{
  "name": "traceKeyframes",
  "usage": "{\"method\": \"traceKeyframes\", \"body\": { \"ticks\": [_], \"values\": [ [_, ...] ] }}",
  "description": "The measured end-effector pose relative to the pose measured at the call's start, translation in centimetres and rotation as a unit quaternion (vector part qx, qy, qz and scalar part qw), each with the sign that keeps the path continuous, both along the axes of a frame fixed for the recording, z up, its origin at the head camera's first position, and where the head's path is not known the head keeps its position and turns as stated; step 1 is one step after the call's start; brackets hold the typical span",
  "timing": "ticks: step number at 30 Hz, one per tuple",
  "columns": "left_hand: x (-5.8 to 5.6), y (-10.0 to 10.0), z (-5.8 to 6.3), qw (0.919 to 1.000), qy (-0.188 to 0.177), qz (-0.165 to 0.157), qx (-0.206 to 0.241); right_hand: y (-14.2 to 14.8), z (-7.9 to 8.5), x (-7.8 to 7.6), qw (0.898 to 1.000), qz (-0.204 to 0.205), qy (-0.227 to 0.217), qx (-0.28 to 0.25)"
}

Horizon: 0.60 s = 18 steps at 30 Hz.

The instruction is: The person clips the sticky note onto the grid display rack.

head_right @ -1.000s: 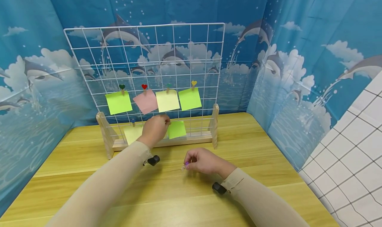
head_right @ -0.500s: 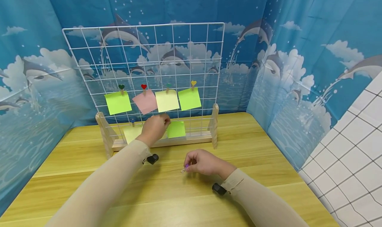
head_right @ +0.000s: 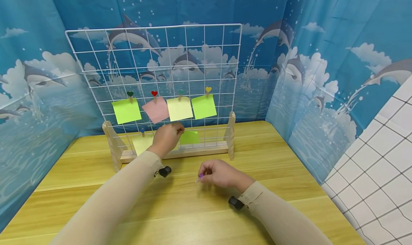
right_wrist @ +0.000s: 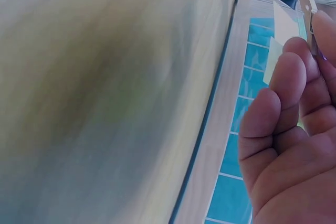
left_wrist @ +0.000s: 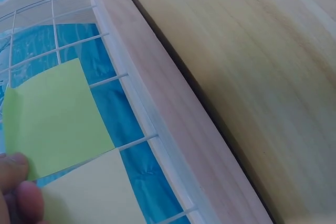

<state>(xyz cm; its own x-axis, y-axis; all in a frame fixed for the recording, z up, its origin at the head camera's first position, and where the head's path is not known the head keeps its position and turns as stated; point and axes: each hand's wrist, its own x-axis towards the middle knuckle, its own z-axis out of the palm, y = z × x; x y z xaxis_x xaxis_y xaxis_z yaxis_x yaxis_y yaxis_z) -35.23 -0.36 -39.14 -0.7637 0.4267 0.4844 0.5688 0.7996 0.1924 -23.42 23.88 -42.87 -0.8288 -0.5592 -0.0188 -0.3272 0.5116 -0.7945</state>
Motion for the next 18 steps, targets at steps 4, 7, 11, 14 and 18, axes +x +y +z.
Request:
{"method": "traceKeyframes", "body": {
  "ticks": [4,7,11,14,18],
  "values": [
    [0.0,0.0,0.1,0.9999,-0.01,0.003,-0.004,0.0,0.3,-0.4,1.0,-0.02,0.012,-0.015],
    [0.1,0.0,0.2,0.9998,-0.019,0.005,-0.008,-0.2,0.5,-0.9,0.998,-0.038,0.024,-0.038],
    [0.1,0.0,0.3,0.9996,-0.024,0.007,-0.01,-0.5,1.1,-1.7,0.994,-0.078,0.044,-0.055],
    [0.1,0.0,0.4,0.9996,-0.027,0.006,-0.008,-0.8,1.6,-2.4,0.991,-0.109,0.06,-0.057],
    [0.2,0.0,0.5,0.9995,-0.031,0.005,-0.006,-1.3,2.2,-3.4,0.983,-0.154,0.073,-0.07]
  ]
}}
